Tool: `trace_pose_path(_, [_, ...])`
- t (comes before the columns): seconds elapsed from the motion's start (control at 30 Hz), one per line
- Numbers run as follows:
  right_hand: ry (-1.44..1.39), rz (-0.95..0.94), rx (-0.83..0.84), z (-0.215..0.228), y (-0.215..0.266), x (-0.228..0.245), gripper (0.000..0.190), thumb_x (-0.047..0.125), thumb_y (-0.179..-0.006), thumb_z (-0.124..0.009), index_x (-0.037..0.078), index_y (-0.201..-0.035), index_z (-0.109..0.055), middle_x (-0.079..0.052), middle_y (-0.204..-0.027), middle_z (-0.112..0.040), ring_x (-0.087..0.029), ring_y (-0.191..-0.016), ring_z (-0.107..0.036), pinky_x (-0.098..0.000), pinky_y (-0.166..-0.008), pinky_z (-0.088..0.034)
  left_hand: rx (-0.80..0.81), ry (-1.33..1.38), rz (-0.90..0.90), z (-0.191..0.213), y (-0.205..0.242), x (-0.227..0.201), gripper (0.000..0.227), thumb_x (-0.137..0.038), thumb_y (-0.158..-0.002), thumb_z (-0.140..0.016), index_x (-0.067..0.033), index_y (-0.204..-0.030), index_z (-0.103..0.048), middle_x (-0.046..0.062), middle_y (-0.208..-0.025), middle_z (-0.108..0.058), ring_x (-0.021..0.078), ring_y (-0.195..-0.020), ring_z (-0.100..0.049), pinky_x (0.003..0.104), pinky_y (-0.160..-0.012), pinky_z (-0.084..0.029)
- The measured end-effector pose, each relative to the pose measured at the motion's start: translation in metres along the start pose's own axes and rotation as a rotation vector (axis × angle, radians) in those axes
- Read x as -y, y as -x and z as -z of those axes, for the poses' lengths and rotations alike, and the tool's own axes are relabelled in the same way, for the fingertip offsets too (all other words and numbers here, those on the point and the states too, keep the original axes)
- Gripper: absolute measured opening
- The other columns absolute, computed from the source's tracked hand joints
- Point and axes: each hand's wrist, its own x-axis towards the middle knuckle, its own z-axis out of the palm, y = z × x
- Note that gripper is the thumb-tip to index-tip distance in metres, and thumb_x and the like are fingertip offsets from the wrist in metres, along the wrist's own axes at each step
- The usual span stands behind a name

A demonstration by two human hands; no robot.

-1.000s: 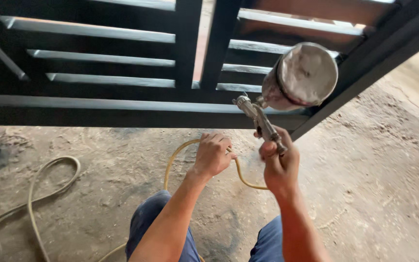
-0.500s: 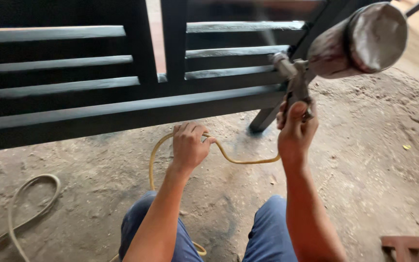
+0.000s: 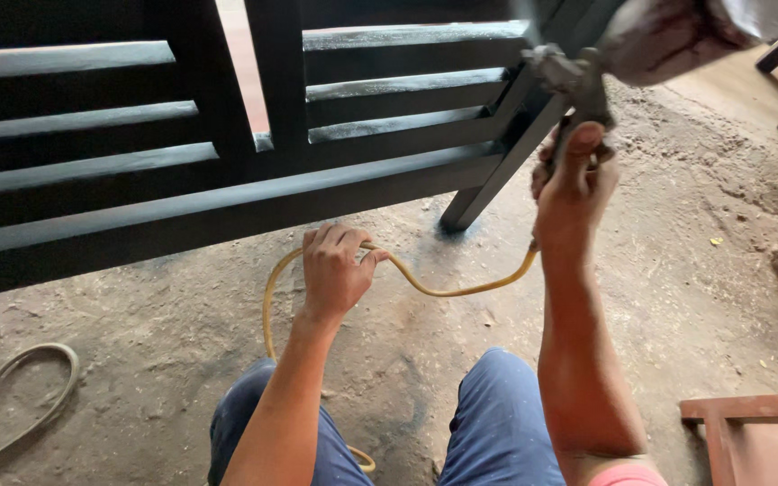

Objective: The person uses a spray gun to apply black paint and then clear finish to a wooden chair, moving the gun across different sections of the frame and legs.

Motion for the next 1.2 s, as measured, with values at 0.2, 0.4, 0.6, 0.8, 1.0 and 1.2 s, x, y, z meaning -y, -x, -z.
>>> trace_pose_path(0.2, [-0.043, 0.133, 0.271, -0.048, 0.036, 0.031, 0.057, 0.063, -0.107, -0.044, 0.008, -0.11, -0.054, 0.001, -0.081, -0.058, -0.003, -0.058, -0.05, -0.0204, -0.047, -0.042, -0.027, -0.022, 0.002, 0.0, 0.0, 0.006, 0.035, -0.034, -0.07, -0.093, -0.0092, -0.086, -0.075, 0.005, -0.084, -0.072, 0.0244, -0.087, -0.065, 0.041, -0.083, -0.043])
trace_pose_path(0.4, [-0.053, 0.138, 0.472, -0.072, 0.042, 0.068, 0.062, 0.067, -0.107, -0.046, 0.006, -0.115, -0.054, 0.0, -0.088, -0.058, -0.002, -0.068, -0.048, -0.0201, -0.055, -0.039, -0.053, 0.022, 0.035, 0.005, -0.005, 0.006, 0.031, -0.032, -0.071, -0.092, -0.0102, -0.086, -0.075, 0.004, -0.084, -0.072, 0.0231, -0.085, -0.065, 0.04, -0.084, -0.043])
trace_pose_path(0.6, [0.029, 0.112, 0.479, -0.053, 0.001, 0.087, 0.068, 0.074, -0.099, -0.044, 0.007, -0.098, -0.058, -0.001, -0.076, -0.062, -0.005, -0.054, -0.055, -0.0234, -0.041, -0.045, -0.118, 0.079, -0.004, 0.01, -0.008, -0.004, 0.033, -0.035, -0.072, -0.091, -0.0112, -0.085, -0.073, 0.002, -0.083, -0.07, 0.0234, -0.085, -0.064, 0.04, -0.084, -0.043])
trace_pose_path(0.8, [0.074, -0.038, 0.311, 0.001, -0.026, 0.096, 0.07, 0.077, -0.099, -0.047, 0.007, -0.096, -0.058, -0.002, -0.076, -0.058, -0.008, -0.054, -0.053, -0.0262, -0.047, -0.046, -0.171, 0.133, -0.116, 0.009, -0.009, -0.015, 0.036, -0.042, -0.081, -0.085, -0.0105, -0.093, -0.072, 0.002, -0.085, -0.069, 0.0248, -0.088, -0.065, 0.041, -0.087, -0.044])
trace_pose_path(1.0, [0.148, -0.026, 0.182, 0.04, -0.066, 0.098, 0.066, 0.073, -0.105, -0.05, 0.008, -0.095, -0.057, -0.003, -0.075, -0.055, -0.009, -0.054, -0.052, -0.0271, -0.047, -0.043, -0.166, 0.183, -0.133, 0.004, -0.008, -0.03, 0.039, -0.049, -0.087, -0.079, -0.0111, -0.095, -0.072, 0.001, -0.086, -0.069, 0.0234, -0.087, -0.065, 0.04, -0.085, -0.045])
trace_pose_path(1.2, [0.347, 0.041, 0.109, 0.048, -0.088, 0.095, 0.062, 0.071, -0.111, -0.049, 0.01, -0.098, -0.055, 0.0, -0.077, -0.057, -0.006, -0.054, -0.048, -0.0263, -0.045, -0.038, -0.186, 0.196, -0.156, -0.002, -0.007, -0.04, 0.041, -0.05, -0.086, -0.079, -0.0097, -0.093, -0.072, 0.002, -0.082, -0.066, 0.0227, -0.084, -0.064, 0.04, -0.084, -0.045])
